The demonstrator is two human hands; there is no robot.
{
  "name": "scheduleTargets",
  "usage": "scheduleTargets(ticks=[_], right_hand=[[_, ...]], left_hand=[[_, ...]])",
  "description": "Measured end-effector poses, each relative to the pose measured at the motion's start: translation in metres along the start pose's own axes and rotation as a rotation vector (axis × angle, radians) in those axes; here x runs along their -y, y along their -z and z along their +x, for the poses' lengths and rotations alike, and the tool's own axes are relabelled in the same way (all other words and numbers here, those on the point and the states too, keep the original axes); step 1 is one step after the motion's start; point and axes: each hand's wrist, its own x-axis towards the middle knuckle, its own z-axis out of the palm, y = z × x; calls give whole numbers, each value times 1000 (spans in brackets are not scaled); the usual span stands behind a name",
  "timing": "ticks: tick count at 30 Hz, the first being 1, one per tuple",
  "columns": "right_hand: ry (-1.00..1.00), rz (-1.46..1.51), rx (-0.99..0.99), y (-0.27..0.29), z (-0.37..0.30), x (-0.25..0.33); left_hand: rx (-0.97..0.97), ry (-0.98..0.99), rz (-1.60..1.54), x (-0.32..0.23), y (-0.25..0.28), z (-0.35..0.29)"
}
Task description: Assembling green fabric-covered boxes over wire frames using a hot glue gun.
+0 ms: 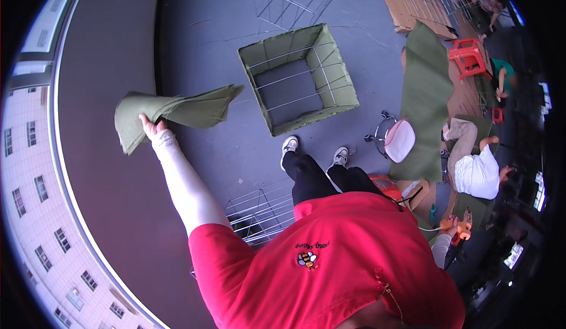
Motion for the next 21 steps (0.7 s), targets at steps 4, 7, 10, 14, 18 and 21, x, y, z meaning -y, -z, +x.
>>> scheduleTargets(ticks=[4,7,10,14,18,21], right_hand=[[1,-14,-97,-28,-39,7],[-10,-73,-28,-51,-47,7],[-31,-81,-99,-44,-66,18],[-60,-88,-23,-20,-51,6],[-101,0,-219,2,-31,-18],[-70,53,-109,30,-14,-33]], left_hand=[[-129,144,1,34,98,-29],[-401,236,242,36,209,-62],[-766,514,922,86,246,-123],[-967,711,826,96,273,-178],[-593,484,1078,138,244,-209],[-126,-329,1452,218,120,-223]])
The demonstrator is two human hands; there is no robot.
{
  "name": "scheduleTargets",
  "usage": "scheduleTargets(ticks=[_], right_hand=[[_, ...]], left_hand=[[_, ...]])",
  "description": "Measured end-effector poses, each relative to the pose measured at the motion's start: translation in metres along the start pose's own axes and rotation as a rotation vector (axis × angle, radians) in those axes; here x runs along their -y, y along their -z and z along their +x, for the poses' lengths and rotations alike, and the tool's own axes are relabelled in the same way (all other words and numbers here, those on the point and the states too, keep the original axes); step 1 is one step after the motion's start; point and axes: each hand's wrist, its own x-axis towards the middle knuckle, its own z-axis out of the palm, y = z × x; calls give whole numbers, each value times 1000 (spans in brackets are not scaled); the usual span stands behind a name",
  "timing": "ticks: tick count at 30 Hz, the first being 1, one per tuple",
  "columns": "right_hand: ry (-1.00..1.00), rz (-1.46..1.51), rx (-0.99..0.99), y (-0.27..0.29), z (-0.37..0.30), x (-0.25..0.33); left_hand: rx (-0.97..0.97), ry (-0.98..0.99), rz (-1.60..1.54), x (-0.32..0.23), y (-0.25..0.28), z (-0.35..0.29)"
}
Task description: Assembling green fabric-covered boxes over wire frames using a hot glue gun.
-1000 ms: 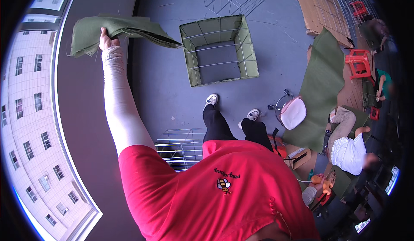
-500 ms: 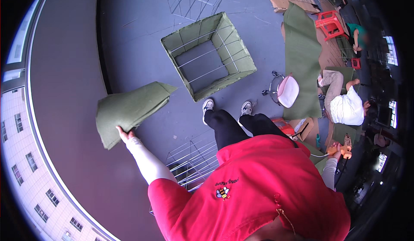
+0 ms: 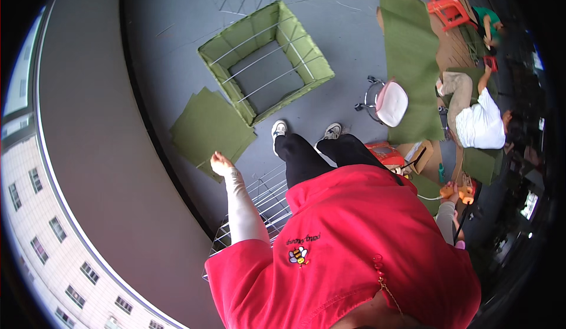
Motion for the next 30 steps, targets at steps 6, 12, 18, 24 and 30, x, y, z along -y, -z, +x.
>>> scheduleTargets(ticks=[6,12,18,24,30], right_hand=[[84,40,-49,27,10,-5],[21,67,-147,22,8,6],[69,77,-255,74,-20,5],[-116,111,-270,73,-16,-21],[-95,192,-342,66,-18,-31]], left_hand=[[671,-663,86,-234,-135,-96],[942,-822,375,-253,-258,-139],[584,-795,214,-289,-305,-146],[1178,-646,626,-264,-319,-49],[1263,-453,676,-257,-264,-14]])
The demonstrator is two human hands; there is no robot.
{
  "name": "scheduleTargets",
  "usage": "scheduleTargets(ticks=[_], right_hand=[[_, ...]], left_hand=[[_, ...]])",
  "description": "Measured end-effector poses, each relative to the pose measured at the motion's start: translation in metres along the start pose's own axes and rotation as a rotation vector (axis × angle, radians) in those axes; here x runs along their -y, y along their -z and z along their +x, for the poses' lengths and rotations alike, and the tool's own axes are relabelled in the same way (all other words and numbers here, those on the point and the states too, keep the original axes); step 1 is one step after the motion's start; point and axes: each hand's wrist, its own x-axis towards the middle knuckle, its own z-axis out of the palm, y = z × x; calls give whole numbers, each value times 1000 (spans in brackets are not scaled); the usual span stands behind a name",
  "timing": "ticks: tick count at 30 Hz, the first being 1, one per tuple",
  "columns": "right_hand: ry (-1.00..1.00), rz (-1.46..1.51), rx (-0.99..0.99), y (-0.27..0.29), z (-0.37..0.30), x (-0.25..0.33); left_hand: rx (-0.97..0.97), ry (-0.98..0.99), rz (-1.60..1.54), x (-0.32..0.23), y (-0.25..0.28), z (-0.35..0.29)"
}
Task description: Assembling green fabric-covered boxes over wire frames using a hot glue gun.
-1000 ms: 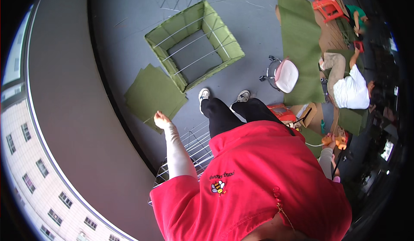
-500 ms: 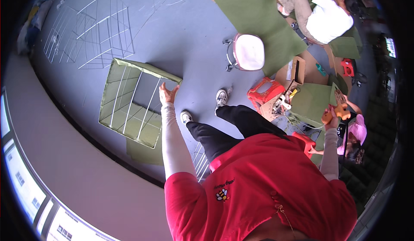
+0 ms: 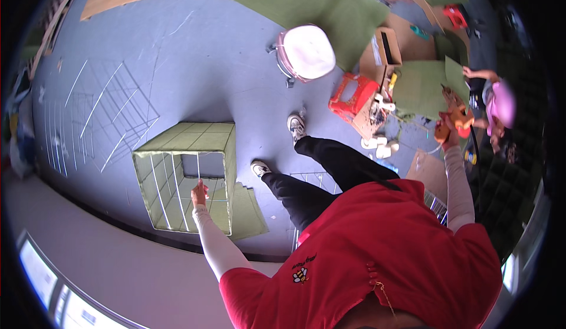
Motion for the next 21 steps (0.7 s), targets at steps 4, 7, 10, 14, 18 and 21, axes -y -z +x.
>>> scheduleTargets(ticks=[4,7,10,14,18,21], right_hand=[[-64,-29,-5,-13,-9,5],[-134,-19,32,-9,-15,1],[-75,-15,21,-11,-13,-8],[-94,46,46,-17,-10,-14],[-99,84,37,-28,-10,-23],[-89,83,1,-27,-20,-23]], left_hand=[[-413,-277,150,-45,9,-28],[-663,-334,340,-101,35,-43],[-749,-371,429,-138,65,-52],[-782,-488,459,-175,81,-55],[-807,-545,466,-202,69,-44],[-803,-513,561,-235,55,-31]])
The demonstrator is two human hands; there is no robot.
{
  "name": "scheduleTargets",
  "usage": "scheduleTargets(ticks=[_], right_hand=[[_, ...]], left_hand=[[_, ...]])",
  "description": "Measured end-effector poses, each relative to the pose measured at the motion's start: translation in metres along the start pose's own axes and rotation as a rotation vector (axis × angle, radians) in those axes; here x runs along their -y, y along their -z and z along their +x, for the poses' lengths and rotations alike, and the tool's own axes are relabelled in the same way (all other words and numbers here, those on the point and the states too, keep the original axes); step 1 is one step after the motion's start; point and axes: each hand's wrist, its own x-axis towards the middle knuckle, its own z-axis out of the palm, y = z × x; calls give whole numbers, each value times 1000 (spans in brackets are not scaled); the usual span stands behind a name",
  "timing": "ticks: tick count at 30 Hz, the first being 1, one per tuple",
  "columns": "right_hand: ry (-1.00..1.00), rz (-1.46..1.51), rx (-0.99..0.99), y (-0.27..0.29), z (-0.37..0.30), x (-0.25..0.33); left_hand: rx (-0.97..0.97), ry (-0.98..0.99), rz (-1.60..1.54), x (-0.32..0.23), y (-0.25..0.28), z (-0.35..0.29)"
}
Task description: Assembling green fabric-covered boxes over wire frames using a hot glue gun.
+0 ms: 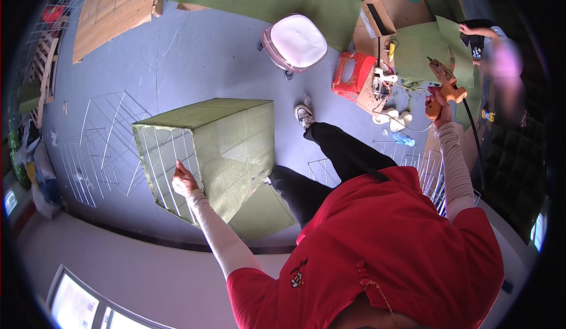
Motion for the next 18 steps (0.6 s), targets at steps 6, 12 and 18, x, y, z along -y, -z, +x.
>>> scheduleTargets(ticks=[6,12,18], right_hand=[[25,87,-104,-11,-19,-2],[86,173,-248,-10,-32,-22],[109,223,-302,-12,-30,-31]], left_hand=[[156,-34,-32,-60,-52,18],[457,-23,-94,-112,-100,3],[880,164,-267,-128,-133,-5]])
